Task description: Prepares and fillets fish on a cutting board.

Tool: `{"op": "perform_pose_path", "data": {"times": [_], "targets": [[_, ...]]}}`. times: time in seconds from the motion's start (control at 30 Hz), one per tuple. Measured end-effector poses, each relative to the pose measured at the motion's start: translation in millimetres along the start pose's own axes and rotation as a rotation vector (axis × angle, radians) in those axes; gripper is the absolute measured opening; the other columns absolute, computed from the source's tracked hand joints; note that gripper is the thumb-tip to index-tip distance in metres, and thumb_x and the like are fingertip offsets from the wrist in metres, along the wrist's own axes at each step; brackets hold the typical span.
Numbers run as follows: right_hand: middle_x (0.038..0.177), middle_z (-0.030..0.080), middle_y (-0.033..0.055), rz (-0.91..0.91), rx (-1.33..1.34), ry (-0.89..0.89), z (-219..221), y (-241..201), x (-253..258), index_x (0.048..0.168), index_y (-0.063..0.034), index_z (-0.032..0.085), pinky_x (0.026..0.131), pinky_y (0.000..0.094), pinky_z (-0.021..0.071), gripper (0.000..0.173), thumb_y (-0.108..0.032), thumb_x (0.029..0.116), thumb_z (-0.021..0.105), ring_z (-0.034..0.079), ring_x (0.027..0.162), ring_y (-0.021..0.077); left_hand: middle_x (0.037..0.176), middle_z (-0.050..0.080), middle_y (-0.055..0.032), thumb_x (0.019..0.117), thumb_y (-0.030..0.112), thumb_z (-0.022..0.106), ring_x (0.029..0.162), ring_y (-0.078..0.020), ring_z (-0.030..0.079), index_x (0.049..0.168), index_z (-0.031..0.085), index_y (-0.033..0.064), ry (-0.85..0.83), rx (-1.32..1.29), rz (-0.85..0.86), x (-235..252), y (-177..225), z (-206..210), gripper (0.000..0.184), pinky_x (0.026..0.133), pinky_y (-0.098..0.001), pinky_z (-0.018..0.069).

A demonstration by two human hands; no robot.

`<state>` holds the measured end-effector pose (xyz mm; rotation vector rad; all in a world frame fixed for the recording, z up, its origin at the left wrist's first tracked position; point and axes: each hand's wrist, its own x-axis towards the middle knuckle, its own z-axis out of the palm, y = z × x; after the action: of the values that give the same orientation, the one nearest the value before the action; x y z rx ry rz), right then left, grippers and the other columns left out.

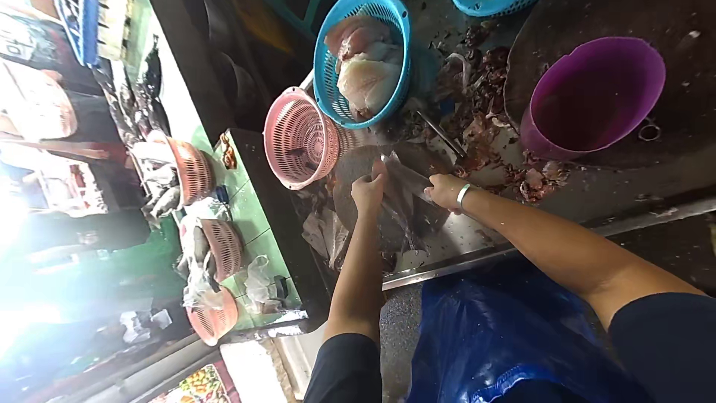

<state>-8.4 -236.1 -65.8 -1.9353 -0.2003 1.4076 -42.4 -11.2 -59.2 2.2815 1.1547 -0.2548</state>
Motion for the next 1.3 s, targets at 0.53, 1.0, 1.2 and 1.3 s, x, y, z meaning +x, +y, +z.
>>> {"op": "perform_pose_path", "data": {"times": [0.53,1.0,1.2,1.3], "targets": [[0.089,0.06,0.0137,0.006,-0.176,-0.272,52.7,72.3,-77.9,0.13,-0.0045,0.055,0.062,0.0387,0.0523,0.038,-0.035,0.1121,0.04,0.06,0.067,0.0218,0.121,0.069,-0.0181,0.0963,0.022,0.063,0.107,-0.0316,0.07,0.145,0.047,0.0118,0.001,0.069,0.286,-12.8,-4.5,-2.4,0.052,0.09,-0.0553,0.0572],[0.09,0.064,0.0208,0.028,0.076,0.033,15.0,33.7,-40.4,0.141,-0.0068,0.049,0.058,0.045,0.056,0.047,-0.042,0.1118,0.04,0.065,0.065,0.0298,0.128,0.067,-0.0184,0.0799,0.01,0.081,0.118,-0.033,0.066,0.146,0.052,0.0104,-0.213,0.149,0.4,-9.0,-14.3,-18.0,0.072,0.1,-0.0594,0.0531],[0.093,0.063,0.0206,0.037,0.059,0.069,17.2,-10.9,-8.9,0.136,-0.0069,0.052,0.059,0.0436,0.0555,0.043,-0.041,0.1119,0.041,0.065,0.067,0.0289,0.124,0.068,-0.0176,0.0782,0.007,0.079,0.113,-0.0304,0.067,0.138,0.057,0.0087,-0.237,-0.017,0.366,3.9,-29.9,-14.7,0.064,0.095,-0.0558,0.056],[0.094,0.063,0.0206,0.06,0.038,0.079,20.2,-19.5,-3.1,0.134,-0.0071,0.052,0.06,0.0435,0.0554,0.042,-0.041,0.1121,0.04,0.065,0.068,0.029,0.124,0.068,-0.0163,0.0776,0.008,0.08,0.113,-0.0293,0.067,0.14,0.057,0.0099,-0.23,-0.05,0.352,5.3,-34.6,-12.9,0.066,0.095,-0.0557,0.056]]}}
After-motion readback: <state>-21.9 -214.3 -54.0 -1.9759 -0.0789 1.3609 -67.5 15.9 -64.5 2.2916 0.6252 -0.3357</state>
